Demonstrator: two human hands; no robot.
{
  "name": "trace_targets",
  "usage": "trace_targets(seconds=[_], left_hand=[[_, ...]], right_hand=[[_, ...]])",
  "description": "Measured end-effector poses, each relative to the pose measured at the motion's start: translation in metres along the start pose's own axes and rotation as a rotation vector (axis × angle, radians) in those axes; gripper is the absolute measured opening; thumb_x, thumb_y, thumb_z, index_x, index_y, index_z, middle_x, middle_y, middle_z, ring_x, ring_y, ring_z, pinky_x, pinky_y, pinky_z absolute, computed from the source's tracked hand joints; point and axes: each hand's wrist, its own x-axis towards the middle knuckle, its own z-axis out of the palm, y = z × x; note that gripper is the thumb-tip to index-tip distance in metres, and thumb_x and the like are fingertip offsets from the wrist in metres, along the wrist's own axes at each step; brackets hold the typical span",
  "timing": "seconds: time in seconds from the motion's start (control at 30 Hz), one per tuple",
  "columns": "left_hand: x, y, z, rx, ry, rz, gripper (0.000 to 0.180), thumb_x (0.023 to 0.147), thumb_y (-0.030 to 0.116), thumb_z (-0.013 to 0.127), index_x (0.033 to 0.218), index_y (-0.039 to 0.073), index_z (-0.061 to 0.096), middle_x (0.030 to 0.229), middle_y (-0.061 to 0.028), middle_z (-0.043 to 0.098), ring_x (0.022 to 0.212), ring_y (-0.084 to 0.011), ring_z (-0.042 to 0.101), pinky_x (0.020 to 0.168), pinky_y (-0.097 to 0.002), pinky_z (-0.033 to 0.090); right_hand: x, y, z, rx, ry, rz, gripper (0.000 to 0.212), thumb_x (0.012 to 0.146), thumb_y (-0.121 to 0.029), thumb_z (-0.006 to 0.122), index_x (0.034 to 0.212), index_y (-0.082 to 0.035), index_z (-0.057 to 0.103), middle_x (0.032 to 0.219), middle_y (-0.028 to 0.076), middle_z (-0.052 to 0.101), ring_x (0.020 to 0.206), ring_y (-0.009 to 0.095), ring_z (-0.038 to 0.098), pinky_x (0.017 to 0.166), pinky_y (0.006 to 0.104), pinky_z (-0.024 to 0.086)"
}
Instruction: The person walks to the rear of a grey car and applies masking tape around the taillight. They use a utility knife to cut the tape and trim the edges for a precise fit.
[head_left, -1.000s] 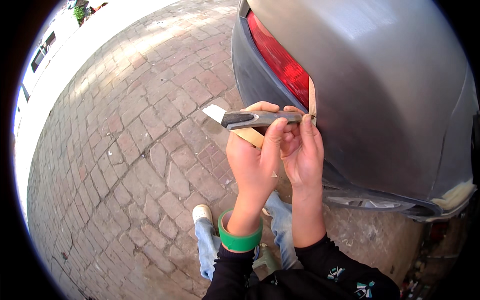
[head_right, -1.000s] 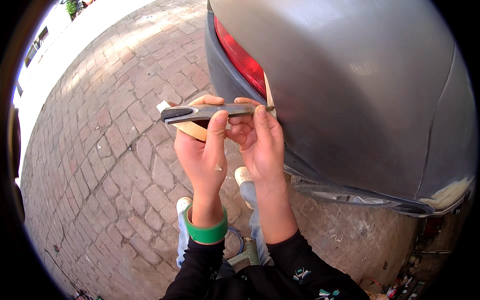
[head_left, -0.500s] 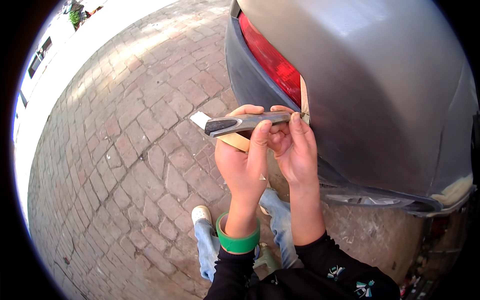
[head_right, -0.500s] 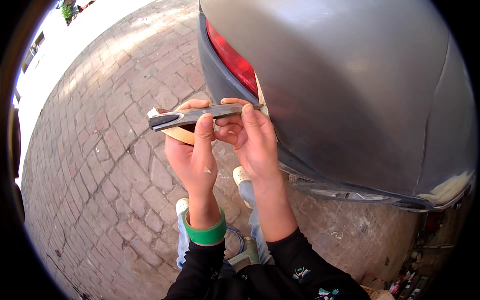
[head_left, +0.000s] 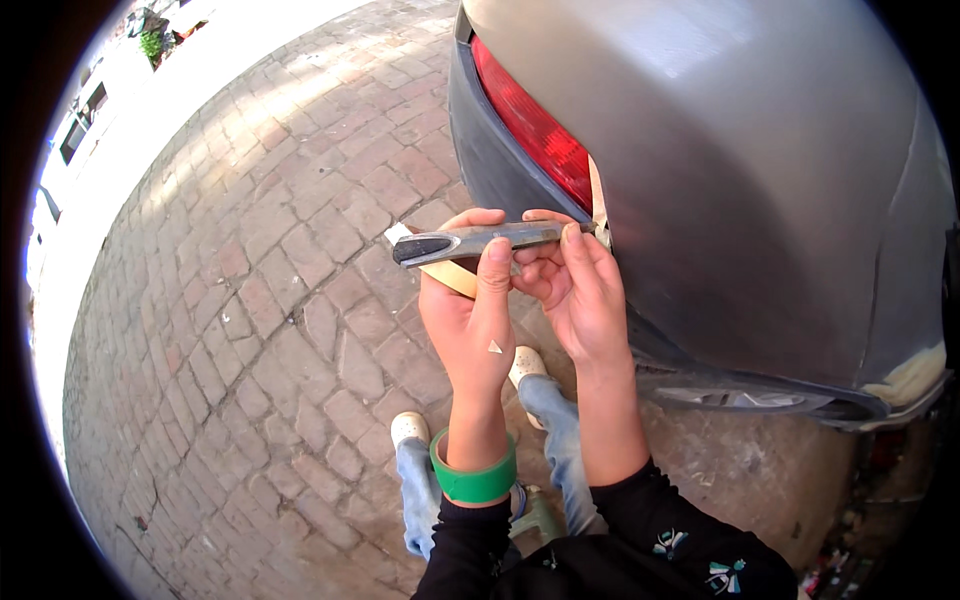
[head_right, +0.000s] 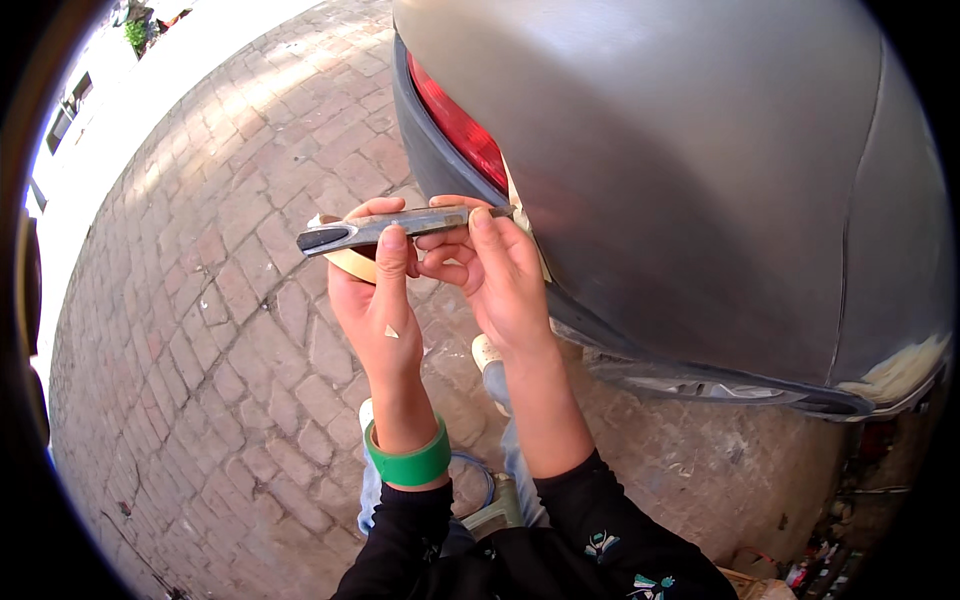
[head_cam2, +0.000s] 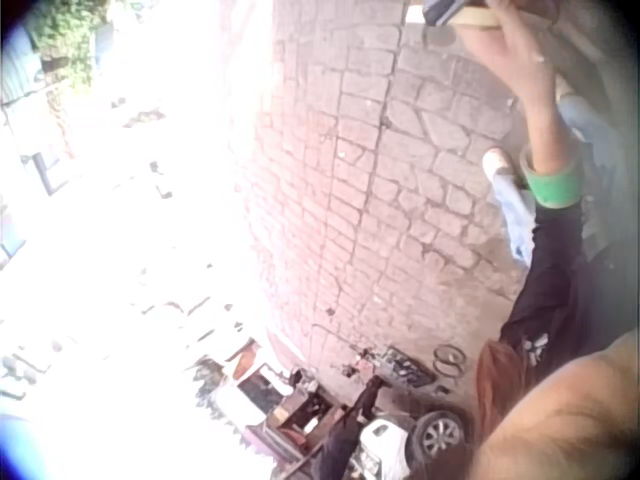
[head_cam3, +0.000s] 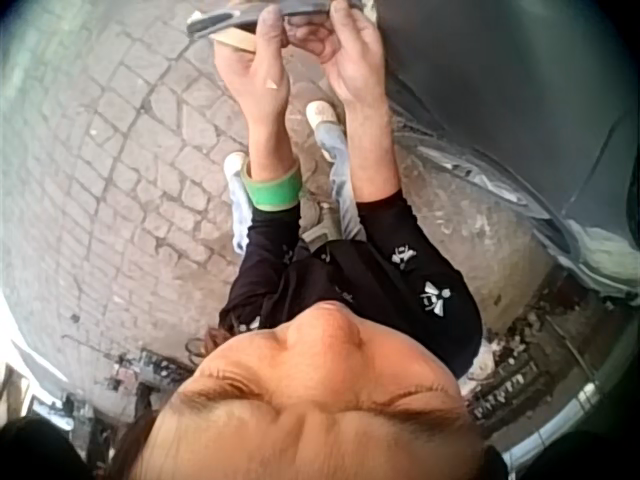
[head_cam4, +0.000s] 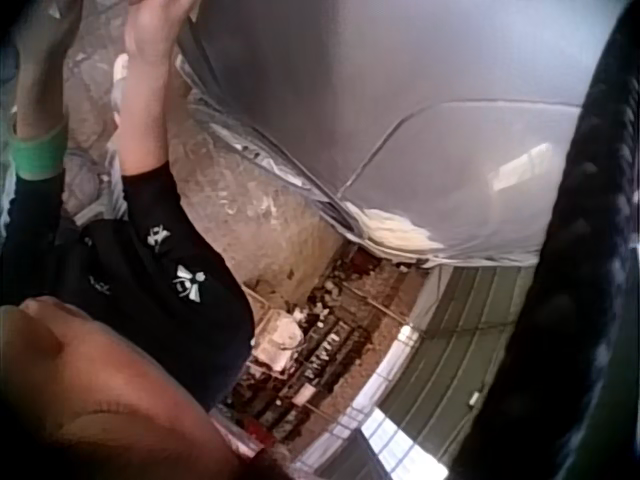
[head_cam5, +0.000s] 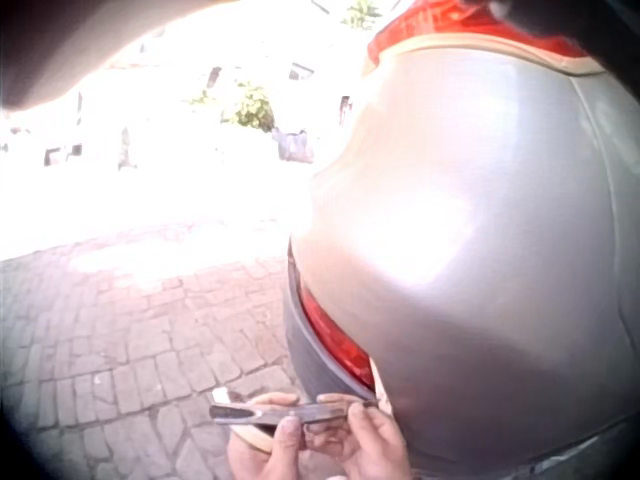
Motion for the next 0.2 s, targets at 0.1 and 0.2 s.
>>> trace_targets(seconds=[0.1,0.2], left_hand=[[-0.004,-0.001,0.000,0.037,0.007,0.002,0.022,0.092,0.008,0.059,0.109,-0.003,0.055,0.096,-0.0057,0.062,0.082,-0.0075,0.058,0.073,-0.0206,0.047],[-0.012,0.004,-0.001,0.024,-0.004,-0.023,0.026,0.091,0.011,0.061,0.112,-0.002,0.054,0.099,-0.0071,0.063,0.087,-0.0107,0.061,0.078,-0.0224,0.048]], right_hand=[[0.000,-0.001,0.000,-0.011,-0.005,0.007,0.041,0.101,-0.031,0.041,0.118,0.005,0.051,0.090,0.014,0.066,0.079,0.014,0.065,0.074,0.0302,0.057],[-0.002,0.001,-0.002,-0.015,-0.017,0.022,0.042,0.100,-0.032,0.042,0.118,0.004,0.051,0.090,0.012,0.066,0.081,0.014,0.065,0.073,0.0299,0.057]])
